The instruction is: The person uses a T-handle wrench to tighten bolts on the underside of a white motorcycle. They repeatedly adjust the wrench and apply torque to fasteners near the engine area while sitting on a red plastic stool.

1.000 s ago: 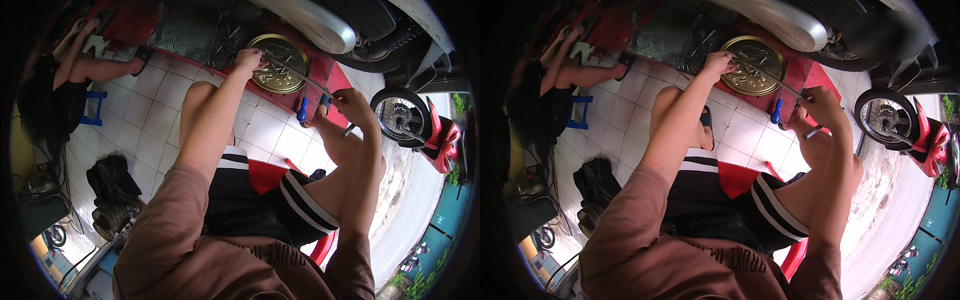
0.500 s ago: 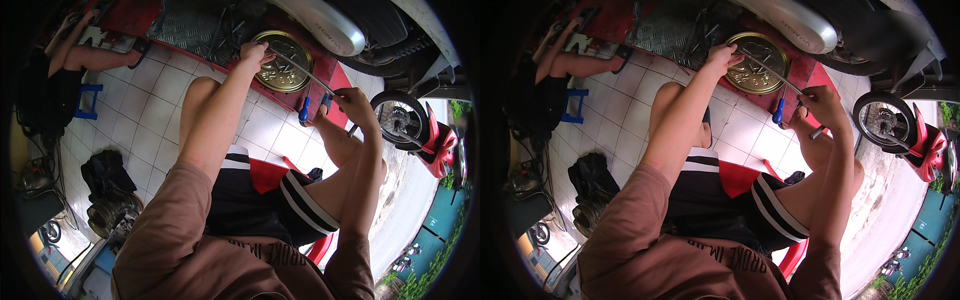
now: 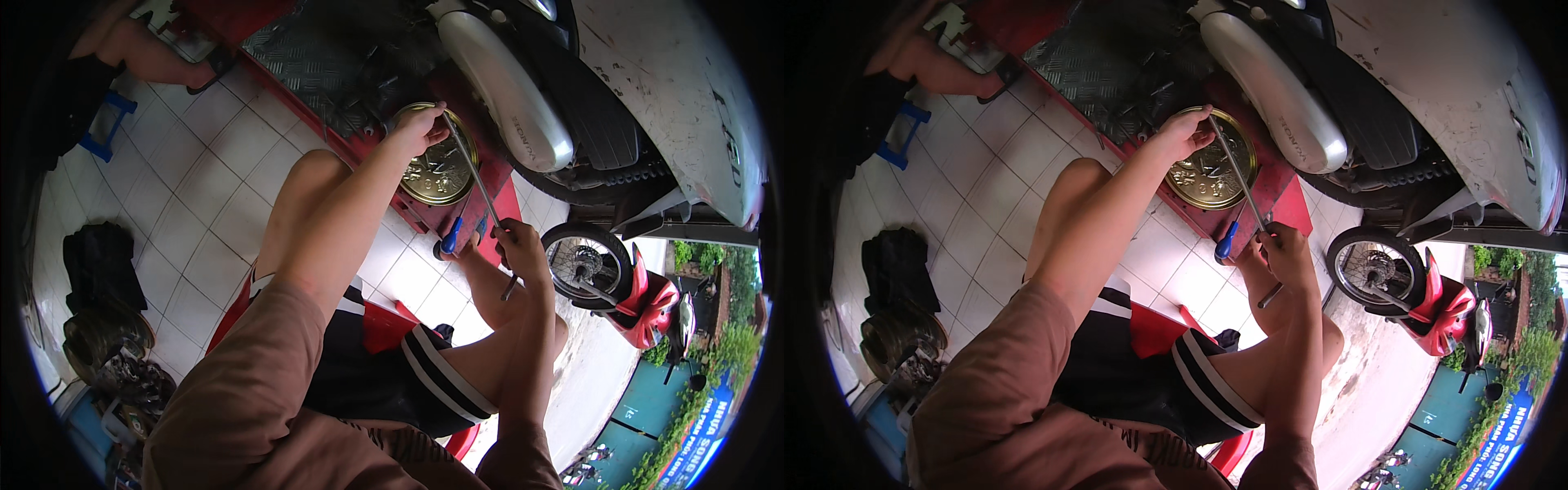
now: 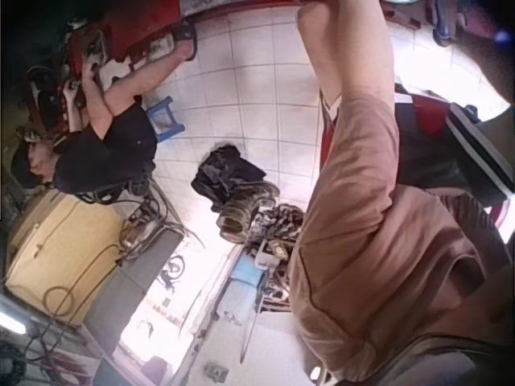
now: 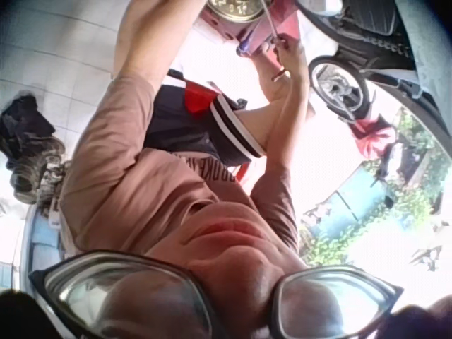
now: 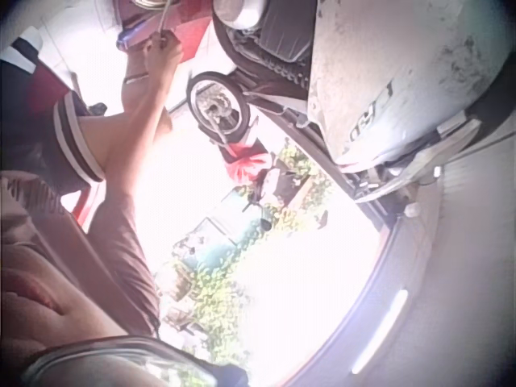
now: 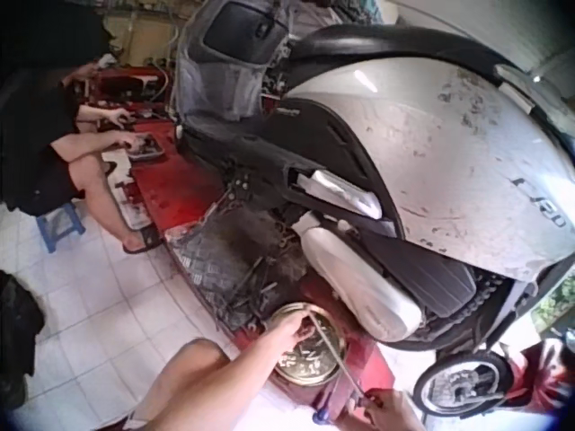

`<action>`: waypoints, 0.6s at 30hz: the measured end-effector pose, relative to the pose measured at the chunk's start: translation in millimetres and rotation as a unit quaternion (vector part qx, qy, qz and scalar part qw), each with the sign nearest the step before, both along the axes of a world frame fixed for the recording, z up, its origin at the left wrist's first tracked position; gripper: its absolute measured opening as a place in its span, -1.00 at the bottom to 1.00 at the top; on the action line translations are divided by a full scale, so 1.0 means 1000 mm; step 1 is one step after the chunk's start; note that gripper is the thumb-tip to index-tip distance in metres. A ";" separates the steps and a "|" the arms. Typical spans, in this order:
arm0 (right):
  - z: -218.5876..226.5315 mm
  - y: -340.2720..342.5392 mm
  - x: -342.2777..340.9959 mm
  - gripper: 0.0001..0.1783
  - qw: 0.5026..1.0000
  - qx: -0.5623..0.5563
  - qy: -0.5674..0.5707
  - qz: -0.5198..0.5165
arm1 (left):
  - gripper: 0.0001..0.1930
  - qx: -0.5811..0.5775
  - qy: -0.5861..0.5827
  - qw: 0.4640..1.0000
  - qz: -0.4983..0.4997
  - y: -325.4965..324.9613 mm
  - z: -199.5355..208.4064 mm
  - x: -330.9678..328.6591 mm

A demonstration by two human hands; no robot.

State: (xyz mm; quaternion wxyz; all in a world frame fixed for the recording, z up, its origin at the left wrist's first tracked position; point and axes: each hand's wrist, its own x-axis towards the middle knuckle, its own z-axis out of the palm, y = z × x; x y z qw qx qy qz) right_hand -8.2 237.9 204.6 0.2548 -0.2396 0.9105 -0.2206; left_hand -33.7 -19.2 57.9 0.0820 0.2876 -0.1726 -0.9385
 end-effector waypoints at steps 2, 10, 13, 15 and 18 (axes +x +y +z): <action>-0.006 -0.007 0.012 -0.81 0.999 -0.007 -0.024 -0.031 | -0.87 -0.030 0.004 0.999 0.010 -0.003 0.006 0.000; -0.013 -0.048 0.025 -0.77 0.982 -0.095 -0.155 -0.044 | -0.86 -0.224 -0.015 0.967 0.122 -0.032 0.025 -0.006; -0.011 -0.073 0.029 -0.76 0.967 -0.139 -0.210 -0.030 | -0.77 -0.339 -0.015 0.921 0.191 -0.048 0.028 -0.016; -0.012 -0.086 0.031 -0.75 0.966 -0.167 -0.193 -0.025 | -0.71 -0.387 -0.002 0.899 0.205 -0.049 0.034 -0.023; -0.014 -0.113 0.034 -0.74 0.969 -0.194 -0.151 -0.004 | -0.60 -0.421 0.034 0.876 0.230 -0.056 0.045 -0.024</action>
